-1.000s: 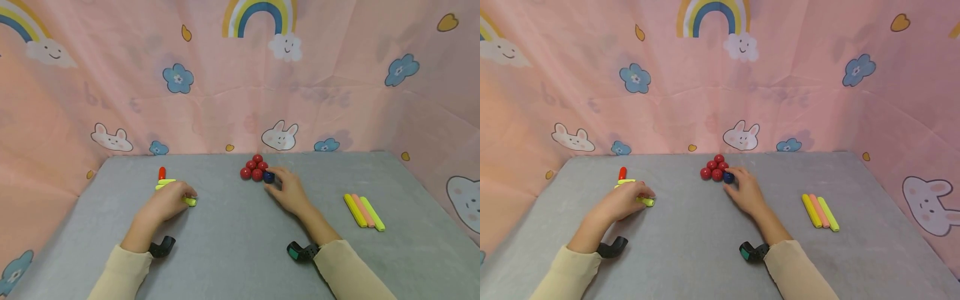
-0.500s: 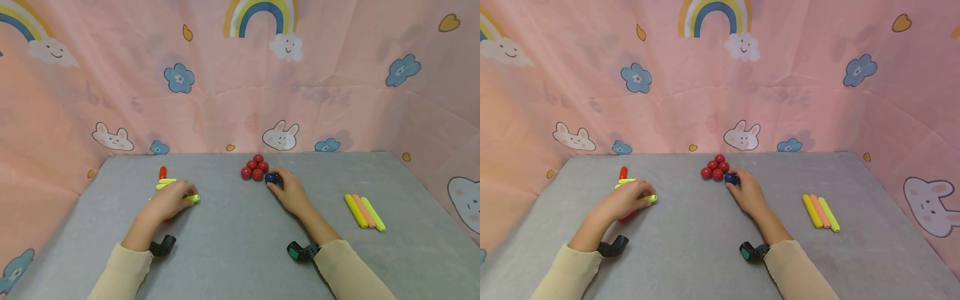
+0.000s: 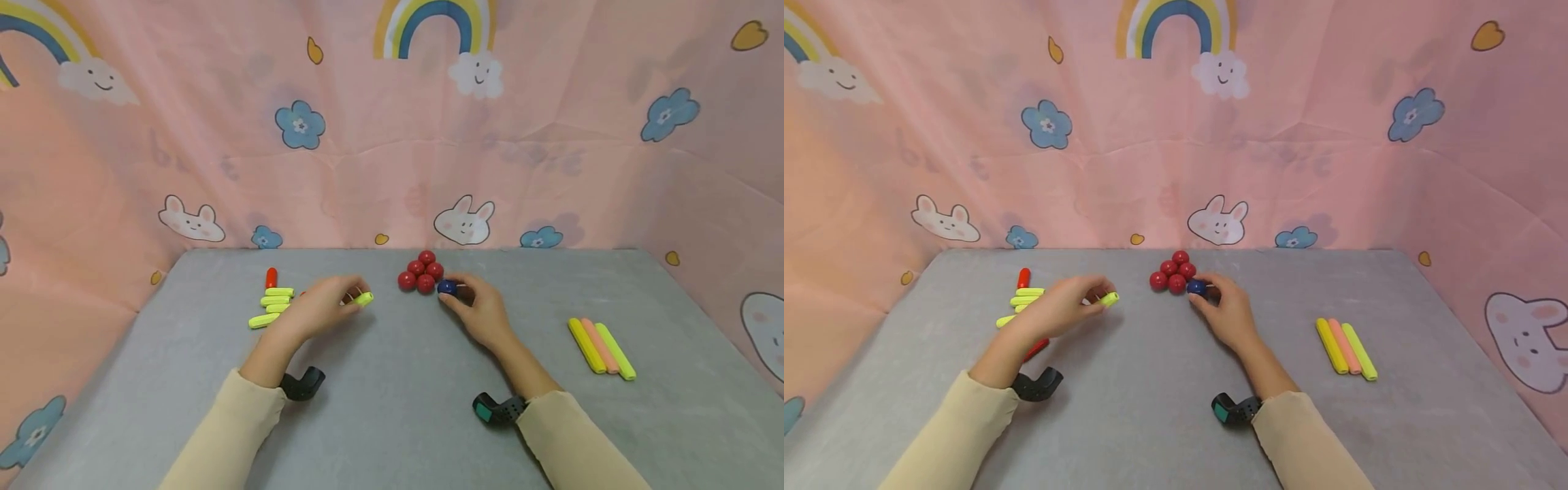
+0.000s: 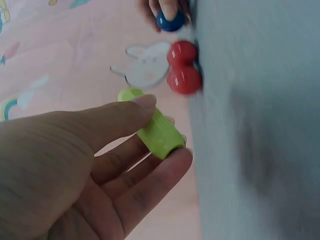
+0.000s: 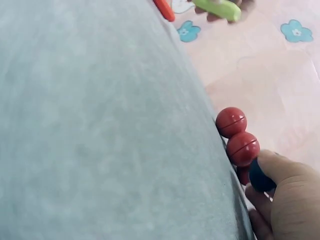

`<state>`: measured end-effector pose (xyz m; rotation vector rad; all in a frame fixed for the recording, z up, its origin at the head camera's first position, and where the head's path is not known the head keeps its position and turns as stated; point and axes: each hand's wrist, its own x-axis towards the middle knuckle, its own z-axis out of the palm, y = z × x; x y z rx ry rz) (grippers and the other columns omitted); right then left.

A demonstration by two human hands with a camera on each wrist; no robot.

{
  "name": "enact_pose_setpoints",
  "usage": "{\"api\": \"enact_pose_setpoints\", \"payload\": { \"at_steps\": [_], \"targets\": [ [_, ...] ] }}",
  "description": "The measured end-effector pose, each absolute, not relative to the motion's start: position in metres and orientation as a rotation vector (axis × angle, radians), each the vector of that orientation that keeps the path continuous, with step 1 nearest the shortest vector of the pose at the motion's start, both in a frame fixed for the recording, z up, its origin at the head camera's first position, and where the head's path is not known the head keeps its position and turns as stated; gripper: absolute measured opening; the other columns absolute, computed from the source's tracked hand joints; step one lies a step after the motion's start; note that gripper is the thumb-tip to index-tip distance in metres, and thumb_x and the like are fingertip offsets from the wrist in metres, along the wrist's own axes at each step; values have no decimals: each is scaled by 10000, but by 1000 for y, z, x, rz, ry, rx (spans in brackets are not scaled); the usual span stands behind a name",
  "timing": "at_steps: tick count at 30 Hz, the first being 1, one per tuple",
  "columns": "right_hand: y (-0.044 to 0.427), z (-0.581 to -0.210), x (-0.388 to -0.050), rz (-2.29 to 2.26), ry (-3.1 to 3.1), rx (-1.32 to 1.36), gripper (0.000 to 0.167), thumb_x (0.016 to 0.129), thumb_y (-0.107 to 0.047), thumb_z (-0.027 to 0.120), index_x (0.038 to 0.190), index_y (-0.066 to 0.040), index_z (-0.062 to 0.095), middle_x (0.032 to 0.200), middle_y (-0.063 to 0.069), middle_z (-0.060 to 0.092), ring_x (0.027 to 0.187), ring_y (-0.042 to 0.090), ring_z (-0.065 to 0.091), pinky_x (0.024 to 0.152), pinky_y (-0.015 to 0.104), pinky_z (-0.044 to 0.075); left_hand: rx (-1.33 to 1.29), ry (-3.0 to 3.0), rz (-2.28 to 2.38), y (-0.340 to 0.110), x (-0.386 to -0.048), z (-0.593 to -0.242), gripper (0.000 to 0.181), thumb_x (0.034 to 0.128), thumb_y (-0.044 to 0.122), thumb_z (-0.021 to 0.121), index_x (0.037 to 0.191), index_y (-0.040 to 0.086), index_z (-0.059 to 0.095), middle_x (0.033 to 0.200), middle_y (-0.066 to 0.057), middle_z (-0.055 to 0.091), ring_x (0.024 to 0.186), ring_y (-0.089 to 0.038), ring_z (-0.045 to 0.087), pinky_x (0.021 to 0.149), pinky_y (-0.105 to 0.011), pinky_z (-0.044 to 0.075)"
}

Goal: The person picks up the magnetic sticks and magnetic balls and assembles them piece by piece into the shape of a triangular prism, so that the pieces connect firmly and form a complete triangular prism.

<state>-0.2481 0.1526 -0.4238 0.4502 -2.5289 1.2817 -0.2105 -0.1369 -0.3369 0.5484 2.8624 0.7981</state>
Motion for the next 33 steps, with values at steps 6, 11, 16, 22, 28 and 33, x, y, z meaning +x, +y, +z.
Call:
{"api": "enact_pose_setpoints", "payload": {
  "at_steps": [6,11,16,22,28,33],
  "targets": [
    [158,-423,-248,1663,-2483,404,383,937,-161,731,1283,-38,621,1265,192,663,1044,189,725,838,204,595,541,2829,904,-99,-223,-342,226,932,112,716,1157,104,706,1077,-71,731,977,-202,658,886,-357,571],
    [162,-420,-249,1936,-2323,396,415,960,-110,690,1327,46,576,1293,277,627,885,42,721,787,186,600,566,2783,1105,-74,-232,-359,235,924,102,711,1157,93,736,1060,-75,751,939,-197,676,859,-328,569],
    [163,-420,-248,2067,-2224,409,427,972,-70,657,1357,89,563,1346,302,589,905,64,733,804,243,616,509,2711,1307,-59,-236,-383,268,939,143,713,1197,74,726,1102,-108,737,814,-153,669,682,-254,556],
    [164,-421,-248,2093,-2237,430,396,965,-56,661,1319,102,580,1348,299,588,917,47,728,809,253,617,393,2512,1683,-49,-239,-405,275,893,95,763,1144,-6,717,1077,-164,738,731,-115,702,629,-234,580],
    [166,-419,-247,2087,-2282,485,387,957,-40,665,1304,110,583,1250,236,617,913,61,727,814,280,621,424,2433,1830,-46,-240,-411,281,876,73,774,1133,-23,712,1079,-179,740,719,-110,705,651,-259,602],
    [167,-418,-247,2084,-2283,531,373,949,-19,664,1288,117,591,1207,219,635,913,50,720,809,293,626,449,2416,1871,-44,-239,-415,270,882,71,767,1131,-17,712,1079,-178,740,712,-97,695,656,-256,602]
  ]
}}
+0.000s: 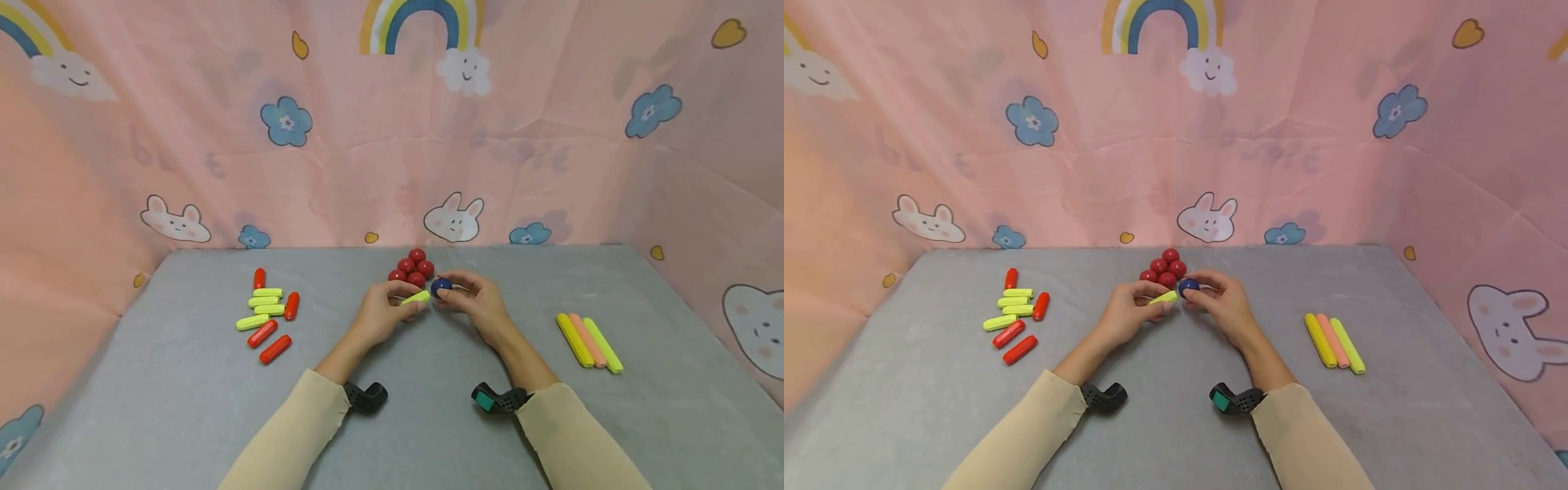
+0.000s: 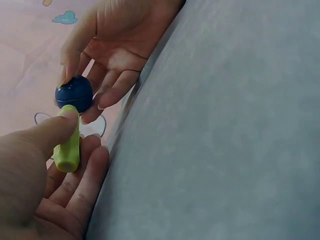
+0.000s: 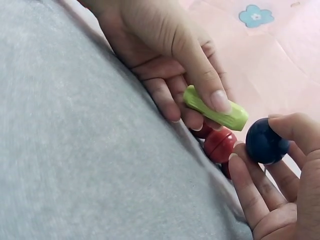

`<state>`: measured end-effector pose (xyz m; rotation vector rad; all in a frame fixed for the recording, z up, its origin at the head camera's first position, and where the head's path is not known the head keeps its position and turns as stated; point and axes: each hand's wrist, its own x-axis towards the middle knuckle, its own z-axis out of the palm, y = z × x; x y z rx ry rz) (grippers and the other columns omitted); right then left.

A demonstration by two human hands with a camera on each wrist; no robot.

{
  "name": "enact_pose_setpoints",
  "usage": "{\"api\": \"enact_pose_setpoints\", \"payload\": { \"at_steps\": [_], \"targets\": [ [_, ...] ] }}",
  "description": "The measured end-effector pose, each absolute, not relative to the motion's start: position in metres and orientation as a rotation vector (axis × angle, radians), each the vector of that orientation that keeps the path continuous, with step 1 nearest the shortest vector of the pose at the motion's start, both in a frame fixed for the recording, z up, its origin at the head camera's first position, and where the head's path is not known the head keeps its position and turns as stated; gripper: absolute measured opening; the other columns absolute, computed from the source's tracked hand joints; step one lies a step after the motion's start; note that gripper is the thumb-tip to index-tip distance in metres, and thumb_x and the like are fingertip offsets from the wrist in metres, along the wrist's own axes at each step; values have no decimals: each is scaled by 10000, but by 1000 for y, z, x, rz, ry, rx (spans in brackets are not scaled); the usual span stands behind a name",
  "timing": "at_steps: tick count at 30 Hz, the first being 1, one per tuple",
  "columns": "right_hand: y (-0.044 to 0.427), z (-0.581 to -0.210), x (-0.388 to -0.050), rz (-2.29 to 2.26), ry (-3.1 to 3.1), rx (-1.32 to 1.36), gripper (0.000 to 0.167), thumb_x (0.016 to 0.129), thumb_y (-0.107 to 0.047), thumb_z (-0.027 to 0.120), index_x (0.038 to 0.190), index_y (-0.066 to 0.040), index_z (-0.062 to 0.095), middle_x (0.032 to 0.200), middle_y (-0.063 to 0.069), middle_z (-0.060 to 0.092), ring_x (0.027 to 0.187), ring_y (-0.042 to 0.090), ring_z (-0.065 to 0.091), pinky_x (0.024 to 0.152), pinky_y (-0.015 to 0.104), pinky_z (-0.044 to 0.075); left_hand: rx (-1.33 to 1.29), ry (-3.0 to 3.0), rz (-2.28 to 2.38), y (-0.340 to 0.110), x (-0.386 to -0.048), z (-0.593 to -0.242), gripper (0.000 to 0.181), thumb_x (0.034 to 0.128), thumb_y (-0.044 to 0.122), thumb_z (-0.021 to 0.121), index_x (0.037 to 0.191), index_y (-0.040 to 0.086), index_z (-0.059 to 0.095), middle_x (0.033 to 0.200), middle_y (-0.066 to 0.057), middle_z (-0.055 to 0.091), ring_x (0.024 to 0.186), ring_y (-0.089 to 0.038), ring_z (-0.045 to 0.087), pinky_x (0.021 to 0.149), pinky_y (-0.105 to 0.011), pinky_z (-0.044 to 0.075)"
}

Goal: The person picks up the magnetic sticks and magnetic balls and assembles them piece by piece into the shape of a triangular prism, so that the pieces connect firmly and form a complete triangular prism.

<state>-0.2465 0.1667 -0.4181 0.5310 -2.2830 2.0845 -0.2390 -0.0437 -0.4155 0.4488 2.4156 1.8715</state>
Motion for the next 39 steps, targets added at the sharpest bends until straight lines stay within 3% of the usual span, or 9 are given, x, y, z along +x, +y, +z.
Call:
{"api": "enact_pose_setpoints", "payload": {
  "at_steps": [8,12,17,24,29,34,39],
  "targets": [
    [165,-417,-249,2082,-2291,580,359,933,-10,680,1260,117,602,1190,257,641,879,62,730,793,266,624,482,2437,1872,-45,-237,-416,252,884,93,775,1111,-2,720,1059,-173,746,675,-44,654,637,-204,564],
    [164,-417,-250,2041,-2320,613,354,930,-33,697,1251,89,611,1183,216,646,867,83,735,787,251,620,489,2429,1894,-46,-237,-416,252,881,95,777,1110,4,720,1062,-168,743,687,-45,656,646,-212,573],
    [164,-417,-250,1949,-2377,673,347,917,-27,711,1234,57,597,1171,188,626,801,88,686,693,224,590,490,2396,1959,-48,-238,-418,261,869,92,791,1103,3,718,1066,-170,737,691,-45,653,644,-222,579],
    [159,-417,-249,1864,-2484,729,329,918,-66,726,1213,12,602,1198,222,652,844,102,674,692,254,591,431,2395,2075,-50,-236,-420,246,835,51,813,1059,-3,726,1042,-185,737,734,-47,643,613,-180,532],
    [159,-420,-250,1787,-2505,775,235,905,-77,744,1132,-30,707,1012,191,702,737,130,644,663,277,581,452,2373,2087,-50,-235,-419,260,819,24,815,1065,-3,735,1082,-200,745,800,-54,675,649,-173,529],
    [163,-422,-250,1862,-2433,766,173,915,-49,722,1078,10,734,888,172,705,714,121,620,655,259,566,465,2386,2015,-51,-237,-419,301,817,16,811,1106,13,729,1112,-187,742,841,-113,715,646,-181,536],
    [168,-424,-253,1940,-2380,689,185,922,-45,710,1075,59,721,829,52,705,694,93,627,635,248,575,494,2390,1895,-50,-241,-422,364,832,-11,773,1185,1,685,1121,-186,734,868,-163,737,715,-216,590]
  ]
}}
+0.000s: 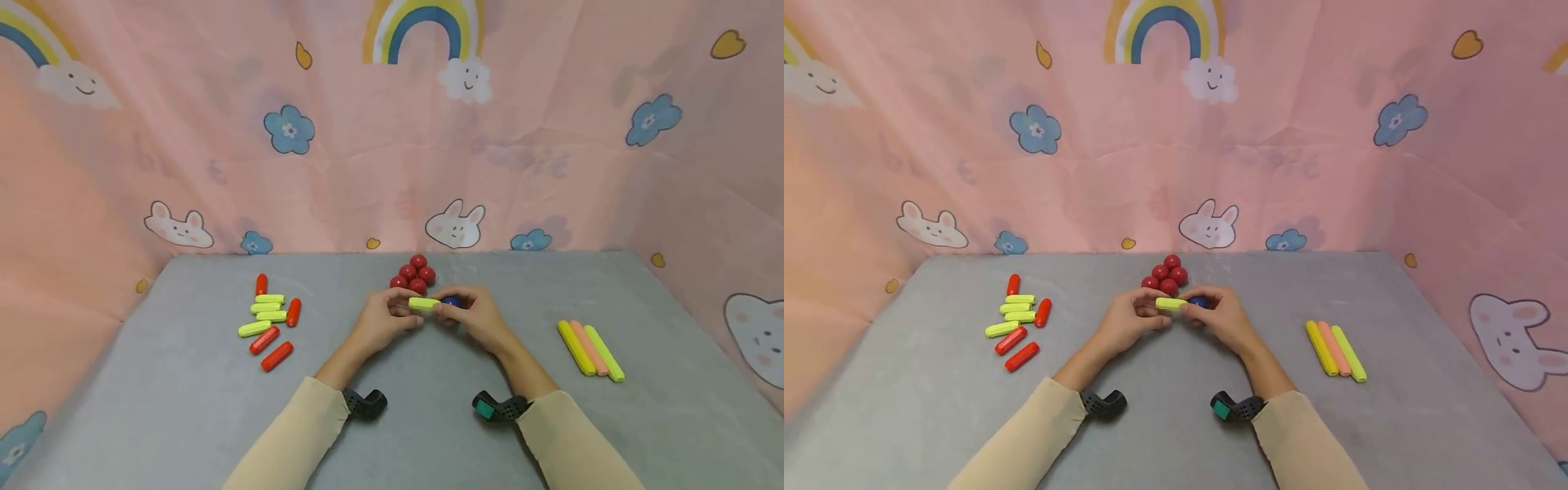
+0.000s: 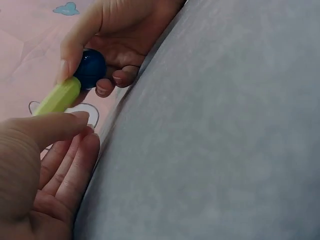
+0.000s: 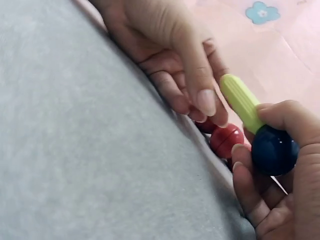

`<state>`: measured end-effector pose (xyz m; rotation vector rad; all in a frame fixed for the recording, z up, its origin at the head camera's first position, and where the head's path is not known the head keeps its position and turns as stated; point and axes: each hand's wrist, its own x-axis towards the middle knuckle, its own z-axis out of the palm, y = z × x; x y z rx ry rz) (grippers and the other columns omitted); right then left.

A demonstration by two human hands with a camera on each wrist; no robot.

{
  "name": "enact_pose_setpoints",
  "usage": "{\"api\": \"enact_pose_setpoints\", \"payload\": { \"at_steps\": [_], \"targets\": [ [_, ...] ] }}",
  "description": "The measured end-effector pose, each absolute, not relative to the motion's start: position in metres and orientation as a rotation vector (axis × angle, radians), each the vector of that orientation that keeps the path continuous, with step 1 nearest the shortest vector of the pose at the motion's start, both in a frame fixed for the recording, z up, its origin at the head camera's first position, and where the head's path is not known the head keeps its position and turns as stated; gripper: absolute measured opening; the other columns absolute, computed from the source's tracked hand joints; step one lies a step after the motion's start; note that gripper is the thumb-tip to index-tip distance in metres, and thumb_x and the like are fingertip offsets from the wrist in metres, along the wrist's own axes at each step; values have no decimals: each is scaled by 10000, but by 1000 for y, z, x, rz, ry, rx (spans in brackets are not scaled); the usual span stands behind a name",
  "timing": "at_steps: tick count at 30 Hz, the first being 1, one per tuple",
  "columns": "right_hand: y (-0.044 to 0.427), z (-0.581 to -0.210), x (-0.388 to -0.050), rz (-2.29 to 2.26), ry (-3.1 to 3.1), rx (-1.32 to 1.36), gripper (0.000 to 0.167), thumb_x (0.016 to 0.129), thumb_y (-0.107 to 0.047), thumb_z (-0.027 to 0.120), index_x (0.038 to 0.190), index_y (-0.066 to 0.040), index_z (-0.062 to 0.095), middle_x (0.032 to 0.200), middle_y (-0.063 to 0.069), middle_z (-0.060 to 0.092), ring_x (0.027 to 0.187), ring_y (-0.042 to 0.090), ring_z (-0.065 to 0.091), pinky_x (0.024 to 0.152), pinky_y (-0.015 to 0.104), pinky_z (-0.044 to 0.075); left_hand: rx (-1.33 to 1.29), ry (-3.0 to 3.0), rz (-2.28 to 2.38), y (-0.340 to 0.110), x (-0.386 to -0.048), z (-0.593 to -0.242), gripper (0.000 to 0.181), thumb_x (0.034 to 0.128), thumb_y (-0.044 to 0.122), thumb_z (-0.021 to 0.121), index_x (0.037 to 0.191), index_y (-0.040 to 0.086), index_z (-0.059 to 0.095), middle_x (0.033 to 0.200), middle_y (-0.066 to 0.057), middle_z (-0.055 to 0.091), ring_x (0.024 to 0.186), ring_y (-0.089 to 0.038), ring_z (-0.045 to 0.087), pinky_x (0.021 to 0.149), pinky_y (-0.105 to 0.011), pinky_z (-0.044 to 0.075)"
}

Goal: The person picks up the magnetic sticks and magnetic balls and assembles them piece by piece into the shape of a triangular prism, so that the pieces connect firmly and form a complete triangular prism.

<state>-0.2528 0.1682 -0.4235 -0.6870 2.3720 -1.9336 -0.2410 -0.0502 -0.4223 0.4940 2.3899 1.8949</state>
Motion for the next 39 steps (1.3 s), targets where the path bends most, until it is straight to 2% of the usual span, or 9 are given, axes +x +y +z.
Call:
{"api": "enact_pose_setpoints", "payload": {
  "at_steps": [2,4,9,16,20,25,29,34,39],
  "targets": [
    [171,-425,-253,-2021,2330,-615,151,925,-29,697,1057,39,728,805,17,701,683,88,640,626,242,583,493,2362,1900,-49,-241,-424,359,840,-23,748,1191,-17,671,1112,-205,731,861,-160,737,715,-243,600],
    [172,-424,-253,-2141,2247,-518,109,936,-26,680,1022,-32,746,795,1,698,677,85,649,622,231,589,480,2334,1927,-47,-242,-426,328,850,-23,735,1173,-26,675,1092,-216,730,835,-137,728,708,-262,607],
    [173,-421,-253,-2367,2032,-387,199,957,-32,654,939,-201,756,814,9,694,676,86,650,631,216,596,428,2313,1974,-45,-243,-426,228,885,10,732,1104,-45,695,1036,-220,713,741,-62,675,669,-280,618],
    [173,-421,-256,-2509,1908,-445,273,969,27,597,928,-189,758,831,-25,695,656,88,633,597,220,588,492,2394,1875,-45,-246,-424,169,875,32,747,1034,-16,721,905,-174,729,572,-67,599,551,-237,556],
    [173,-421,-256,-2535,1906,-411,253,976,12,597,923,-181,752,846,-37,688,653,87,631,601,211,587,551,2566,2013,-44,-243,-424,97,853,28,755,939,-13,740,801,-146,714,566,-57,536,518,-184,465],
    [172,-422,-255,-2572,1902,-342,231,968,7,615,911,-170,752,855,-33,685,648,96,629,605,209,583,557,2885,2053,-44,-239,-420,25,829,24,774,844,40,762,806,-107,738,728,-160,588,651,-187,475],
    [173,-425,-252,-2564,1922,-314,224,968,5,619,910,-171,744,857,-35,677,651,94,631,610,208,586,483,2930,1970,-44,-238,-422,50,824,32,791,858,60,768,854,-96,761,839,-240,658,753,-274,533],
    [175,-424,-247,-2551,1933,-302,239,978,-1,608,908,-186,740,866,-35,668,652,91,624,609,209,586,398,3055,1635,-41,-242,-412,251,830,123,825,1067,87,751,1070,-82,753,1047,-265,661,943,-419,525],
    [174,-419,-247,-2534,1930,-276,207,989,-51,610,919,-197,739,872,-37,655,664,89,608,624,202,577,472,3142,1100,-35,-255,-394,479,823,173,836,1273,114,683,1271,-107,661,1209,-290,577,1034,-453,499]
  ]
}}
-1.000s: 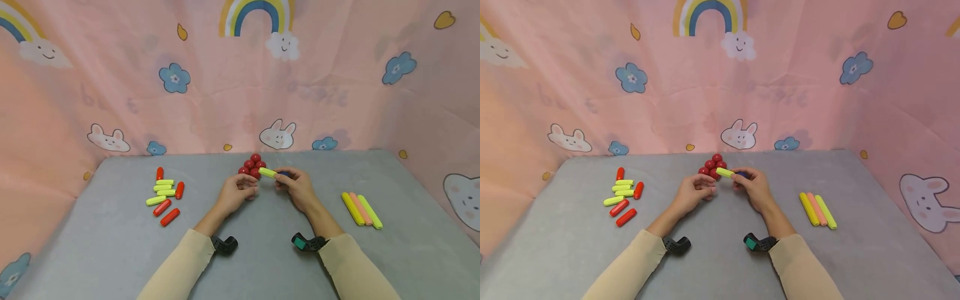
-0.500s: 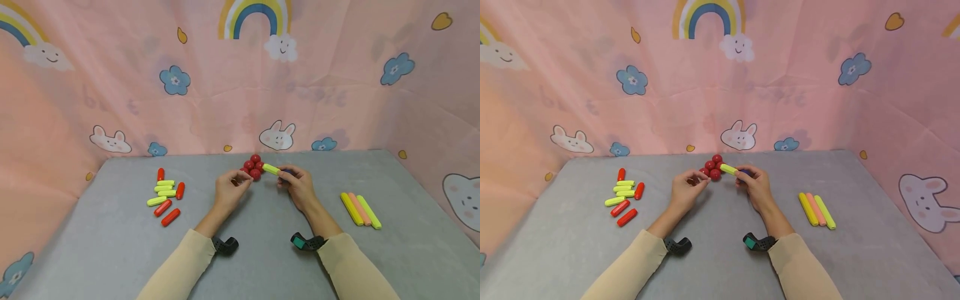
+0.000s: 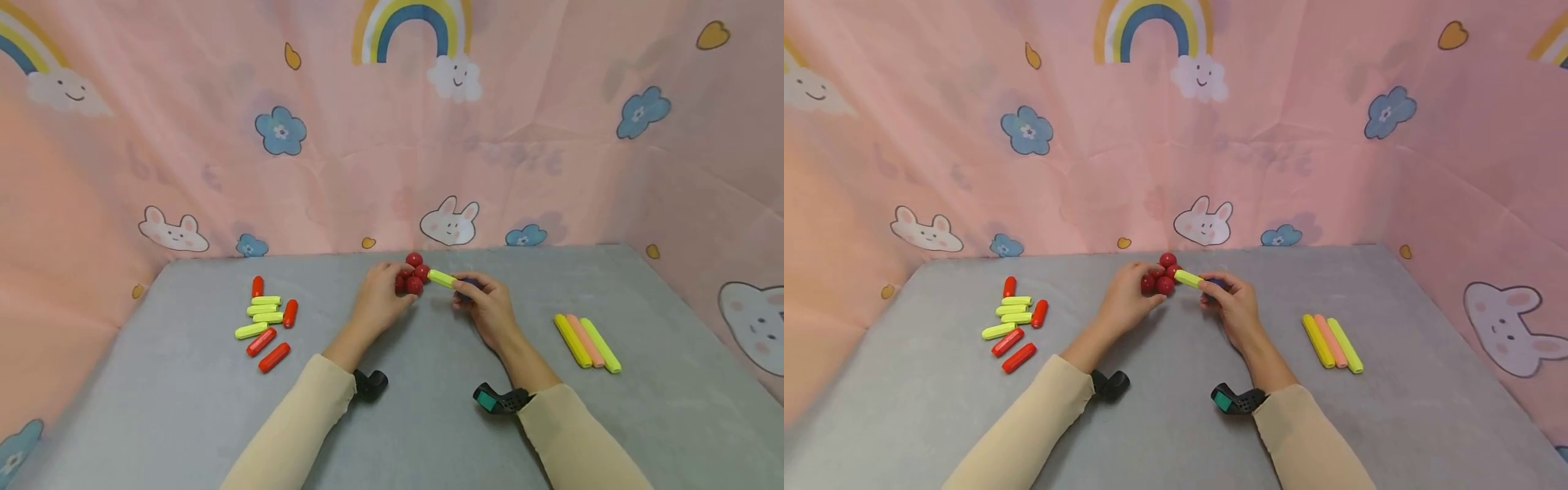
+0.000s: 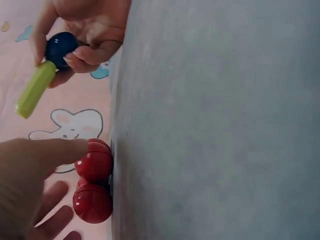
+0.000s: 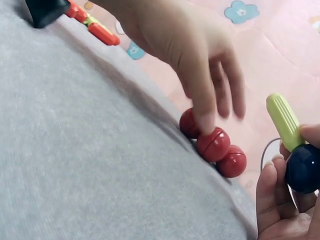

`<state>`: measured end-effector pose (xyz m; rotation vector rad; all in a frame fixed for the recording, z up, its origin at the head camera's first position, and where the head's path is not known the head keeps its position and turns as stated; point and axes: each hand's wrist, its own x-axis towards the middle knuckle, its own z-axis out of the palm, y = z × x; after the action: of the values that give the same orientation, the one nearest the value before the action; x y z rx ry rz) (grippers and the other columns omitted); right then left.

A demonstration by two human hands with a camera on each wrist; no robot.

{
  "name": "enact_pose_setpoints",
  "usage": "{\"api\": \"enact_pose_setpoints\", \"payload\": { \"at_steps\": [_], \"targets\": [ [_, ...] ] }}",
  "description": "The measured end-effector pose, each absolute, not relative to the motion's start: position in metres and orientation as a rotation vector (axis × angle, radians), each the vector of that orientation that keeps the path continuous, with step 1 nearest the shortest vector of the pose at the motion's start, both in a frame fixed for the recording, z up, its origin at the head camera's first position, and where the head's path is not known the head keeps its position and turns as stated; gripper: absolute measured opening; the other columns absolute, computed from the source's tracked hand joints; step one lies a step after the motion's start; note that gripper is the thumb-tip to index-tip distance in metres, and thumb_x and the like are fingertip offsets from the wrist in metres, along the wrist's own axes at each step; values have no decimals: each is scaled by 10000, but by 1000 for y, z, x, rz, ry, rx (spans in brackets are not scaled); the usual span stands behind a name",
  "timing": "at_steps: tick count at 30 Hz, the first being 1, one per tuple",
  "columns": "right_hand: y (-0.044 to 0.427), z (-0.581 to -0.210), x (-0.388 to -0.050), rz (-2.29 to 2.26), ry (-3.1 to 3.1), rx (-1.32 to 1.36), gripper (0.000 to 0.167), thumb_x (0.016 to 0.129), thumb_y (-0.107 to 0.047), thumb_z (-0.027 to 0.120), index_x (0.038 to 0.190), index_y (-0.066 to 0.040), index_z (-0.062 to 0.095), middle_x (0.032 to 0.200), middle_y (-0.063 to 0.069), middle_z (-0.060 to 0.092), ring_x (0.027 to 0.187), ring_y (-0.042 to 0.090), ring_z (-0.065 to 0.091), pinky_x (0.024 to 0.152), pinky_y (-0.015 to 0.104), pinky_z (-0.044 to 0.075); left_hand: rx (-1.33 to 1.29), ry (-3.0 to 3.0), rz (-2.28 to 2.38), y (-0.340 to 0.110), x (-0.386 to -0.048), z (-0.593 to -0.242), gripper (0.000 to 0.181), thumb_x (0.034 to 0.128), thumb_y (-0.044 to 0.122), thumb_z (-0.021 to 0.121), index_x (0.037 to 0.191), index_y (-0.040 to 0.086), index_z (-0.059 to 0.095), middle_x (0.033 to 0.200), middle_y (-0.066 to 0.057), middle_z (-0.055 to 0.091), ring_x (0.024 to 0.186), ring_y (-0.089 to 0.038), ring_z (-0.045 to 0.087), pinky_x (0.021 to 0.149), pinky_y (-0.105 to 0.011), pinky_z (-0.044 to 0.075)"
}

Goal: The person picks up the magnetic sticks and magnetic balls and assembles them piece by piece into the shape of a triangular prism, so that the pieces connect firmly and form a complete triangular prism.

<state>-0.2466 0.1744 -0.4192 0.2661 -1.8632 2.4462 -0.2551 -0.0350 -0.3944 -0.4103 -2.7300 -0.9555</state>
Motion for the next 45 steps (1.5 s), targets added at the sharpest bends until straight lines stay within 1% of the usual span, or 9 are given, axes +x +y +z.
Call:
{"api": "enact_pose_setpoints", "payload": {
  "at_steps": [5,10,17,23,27,33,38,41,45],
  "targets": [
    [173,-416,-248,2476,-1842,193,232,986,-38,604,897,-202,741,851,-36,657,653,95,604,625,206,570,-540,-2836,-727,-33,-264,-391,475,842,188,817,1291,112,685,1295,-109,656,1237,-291,553,1075,-453,471],
    [171,-417,-247,2498,-1849,177,252,989,-32,598,888,-211,744,864,-37,654,648,92,606,623,205,569,-543,-2825,-736,-34,-270,-396,446,816,220,852,1235,139,723,1233,-93,694,1160,-274,570,1009,-452,490],
    [172,-416,-249,2479,-1839,198,266,991,-29,590,885,-216,747,868,-39,654,652,85,607,621,203,569,-556,-2801,-686,-32,-275,-394,348,815,207,858,1148,170,763,1171,-57,739,1140,-263,591,998,-445,495],
    [173,-416,-249,2464,-1864,220,256,998,-41,587,897,-213,748,873,-45,660,657,81,614,625,206,572,-603,-2809,-594,-31,-270,-389,354,825,260,852,1161,187,771,1113,-25,756,1107,-238,594,974,-424,477],
    [174,-417,-248,2459,-1875,214,259,1001,-47,584,895,-217,748,862,-46,661,648,80,615,622,206,574,-593,-2778,-820,-37,-266,-387,368,846,245,833,1192,147,752,1080,-38,756,1021,-214,605,920,-385,505],
    [174,-418,-247,2458,-1880,216,222,994,-56,606,908,-206,745,857,-46,661,646,85,610,616,209,573,-519,-2656,-1268,-53,-256,-379,349,845,97,813,1183,70,731,1130,-81,750,1045,-222,666,958,-402,565],
    [175,-419,-248,2416,-1922,268,213,983,-45,618,921,-204,746,851,-50,671,655,78,621,619,215,582,-518,-2598,-1456,-60,-252,-376,360,834,40,807,1185,45,724,1149,-109,737,1002,-247,731,909,-360,605],
    [174,-420,-248,2331,-1994,334,163,969,-54,650,943,-178,753,841,-23,687,665,79,635,630,229,597,-509,-2584,-1505,-63,-249,-380,370,826,27,810,1185,44,725,1169,-121,725,958,-259,752,880,-351,616],
    [172,-421,-248,2216,-2081,402,86,948,-46,679,981,-75,752,792,11,695,663,81,643,634,241,606,-517,-2589,-1513,-67,-245,-384,369,829,40,808,1189,55,725,1177,-122,712,943,-254,757,864,-355,620]
  ]
}}
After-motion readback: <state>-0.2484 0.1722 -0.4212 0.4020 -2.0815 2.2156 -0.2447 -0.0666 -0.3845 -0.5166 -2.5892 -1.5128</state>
